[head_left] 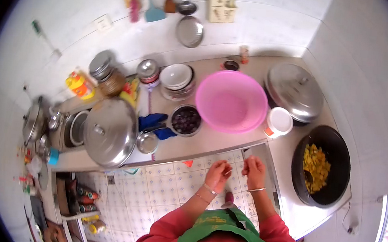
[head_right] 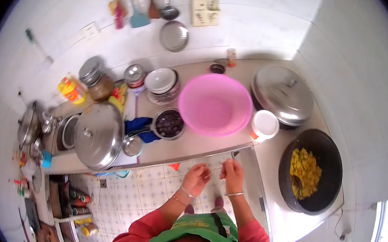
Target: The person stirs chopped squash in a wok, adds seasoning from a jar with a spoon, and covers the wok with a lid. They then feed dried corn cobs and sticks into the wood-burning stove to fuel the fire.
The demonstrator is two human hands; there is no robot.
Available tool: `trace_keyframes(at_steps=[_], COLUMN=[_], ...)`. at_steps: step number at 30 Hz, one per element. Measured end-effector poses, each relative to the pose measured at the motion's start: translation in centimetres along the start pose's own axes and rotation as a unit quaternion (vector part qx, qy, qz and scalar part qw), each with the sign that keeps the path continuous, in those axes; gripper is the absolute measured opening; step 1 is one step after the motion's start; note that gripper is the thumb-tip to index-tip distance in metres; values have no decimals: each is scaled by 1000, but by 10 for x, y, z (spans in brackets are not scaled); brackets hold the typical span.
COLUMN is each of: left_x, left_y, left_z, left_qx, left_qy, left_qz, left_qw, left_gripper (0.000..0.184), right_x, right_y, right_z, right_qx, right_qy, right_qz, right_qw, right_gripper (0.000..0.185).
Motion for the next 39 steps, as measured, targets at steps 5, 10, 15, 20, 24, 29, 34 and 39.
trace_keyframes(at_steps=[5, 10, 15, 20, 24, 29, 34, 39], left_x=[9, 15, 3, -31, -66, -162, -257, -291], left_y=[42, 19, -25, -74, -150, -285, -396, -473], left_z=[-1, -10, -37, -129, -223, -356, -456, -509], left_qx=[-73, -114, -196, -209, -238, -297, -329, -371], left_qy=[9, 44, 58, 120, 185, 264, 379, 404], left_qz=[85, 13, -26, -75, -76, -146, -193, -208], left_qw=[994, 992, 978, 968, 950, 906, 843, 810], left_gripper=[13, 15, 22, 23, 22, 21, 20, 19], right_x=[23, 55, 59, 16, -33, -147, -241, -301], right_y=[-20, 8, 84, 198, 315, 482, 611, 710], right_z=[16, 22, -3, -47, -98, -181, -260, -312], right_qx=[16, 42, 2, -30, -50, -60, -122, -137], right_qy=[10, 16, 56, 99, 113, 157, 172, 192], right_qz=[4, 91, 181, 280, 356, 441, 505, 546], right_qw=[1000, 995, 982, 954, 926, 882, 837, 804], right_gripper=[15, 15, 14, 10, 9, 9, 9, 10])
Point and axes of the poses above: each hand's wrist, its own x-axis towards the middle knuckle, its own y-axis out of the palm, z = x × y, the point moved 10 cm from there along x, towards the middle knuckle, and after that the axes turned 14 degrees about y, right-handed, at the moved point
